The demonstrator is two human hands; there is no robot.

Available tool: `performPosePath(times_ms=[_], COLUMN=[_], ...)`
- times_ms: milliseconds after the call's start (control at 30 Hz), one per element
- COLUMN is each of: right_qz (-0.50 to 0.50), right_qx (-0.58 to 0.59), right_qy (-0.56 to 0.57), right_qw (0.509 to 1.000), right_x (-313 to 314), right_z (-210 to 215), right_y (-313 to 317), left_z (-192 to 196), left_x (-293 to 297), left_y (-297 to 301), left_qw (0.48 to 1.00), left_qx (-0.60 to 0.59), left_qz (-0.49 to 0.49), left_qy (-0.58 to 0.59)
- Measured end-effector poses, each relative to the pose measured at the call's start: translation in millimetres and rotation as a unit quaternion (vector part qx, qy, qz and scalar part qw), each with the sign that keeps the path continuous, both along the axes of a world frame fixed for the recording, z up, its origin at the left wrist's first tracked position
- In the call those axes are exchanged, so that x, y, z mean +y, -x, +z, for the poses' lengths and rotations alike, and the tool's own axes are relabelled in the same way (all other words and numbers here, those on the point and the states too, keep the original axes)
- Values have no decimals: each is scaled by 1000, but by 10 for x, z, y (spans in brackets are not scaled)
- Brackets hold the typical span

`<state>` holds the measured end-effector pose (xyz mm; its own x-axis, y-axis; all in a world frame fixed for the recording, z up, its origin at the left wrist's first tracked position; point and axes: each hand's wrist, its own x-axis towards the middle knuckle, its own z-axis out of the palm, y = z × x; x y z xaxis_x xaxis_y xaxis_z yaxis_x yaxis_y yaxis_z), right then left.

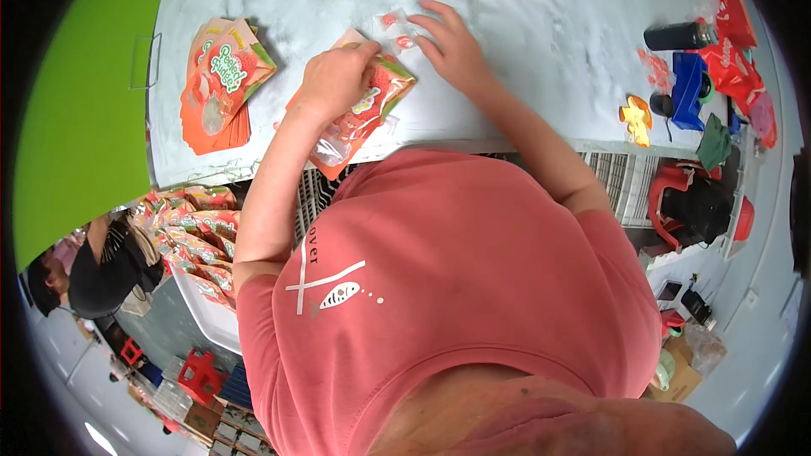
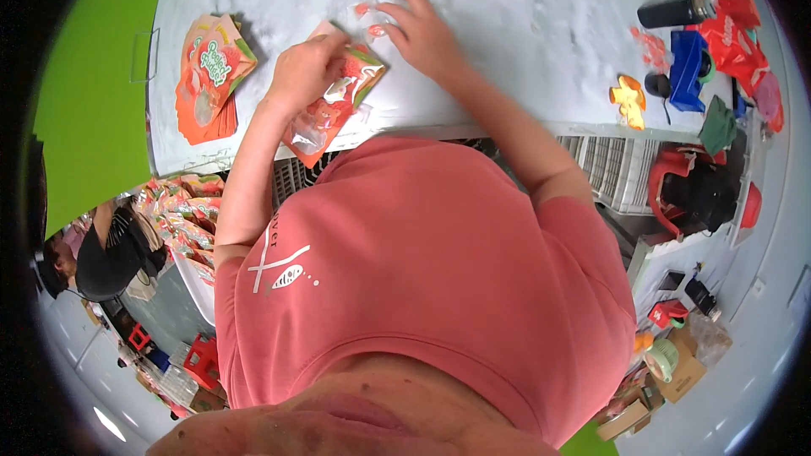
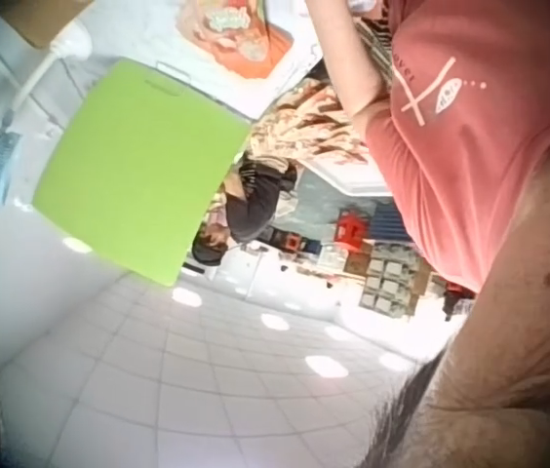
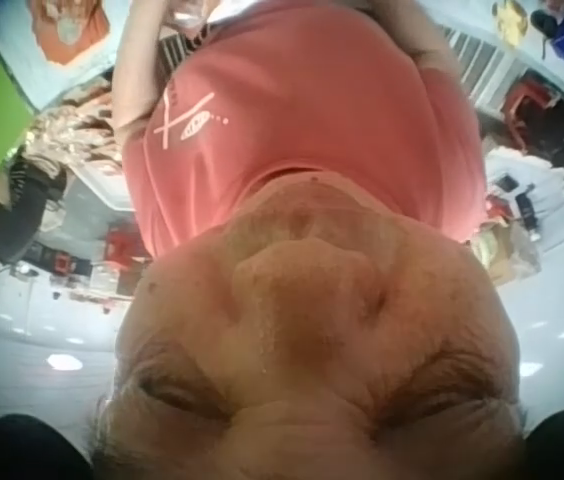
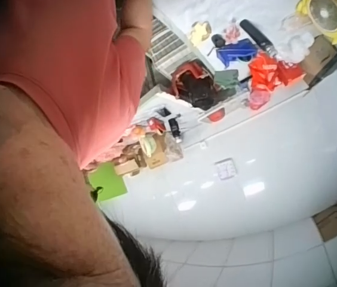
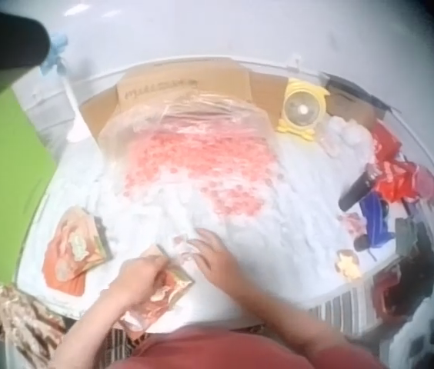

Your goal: Packaging small red items into individual printed pouches on a factory workbench.

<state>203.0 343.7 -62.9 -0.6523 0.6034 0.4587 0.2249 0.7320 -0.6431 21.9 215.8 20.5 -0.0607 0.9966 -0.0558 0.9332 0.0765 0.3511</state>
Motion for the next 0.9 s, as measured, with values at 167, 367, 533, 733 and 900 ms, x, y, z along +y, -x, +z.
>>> performPosePath(times_ms=[167,367,533,733,900], right_qz=[93,168,202,288,293], right_qx=[-17,-70,-73,-158,-98], right_qy=[-72,-23,-15,-113,-171], right_qw=[993,983,977,938,935], right_x=[160,206,56,-485,-667], right_z=[-165,-263,-179,24,-90], right_y=[293,356,341,357,464], left_z=[196,787,1092,1137,994], left_x=[-80,-509,-858,-1199,-1175], left_y=[58,85,252,356,288], left_qw=[999,991,968,938,936], left_qx=[-17,-52,-55,-82,-43], left_qz=[-9,64,148,230,223], left_qy=[-50,-101,-193,-247,-267])
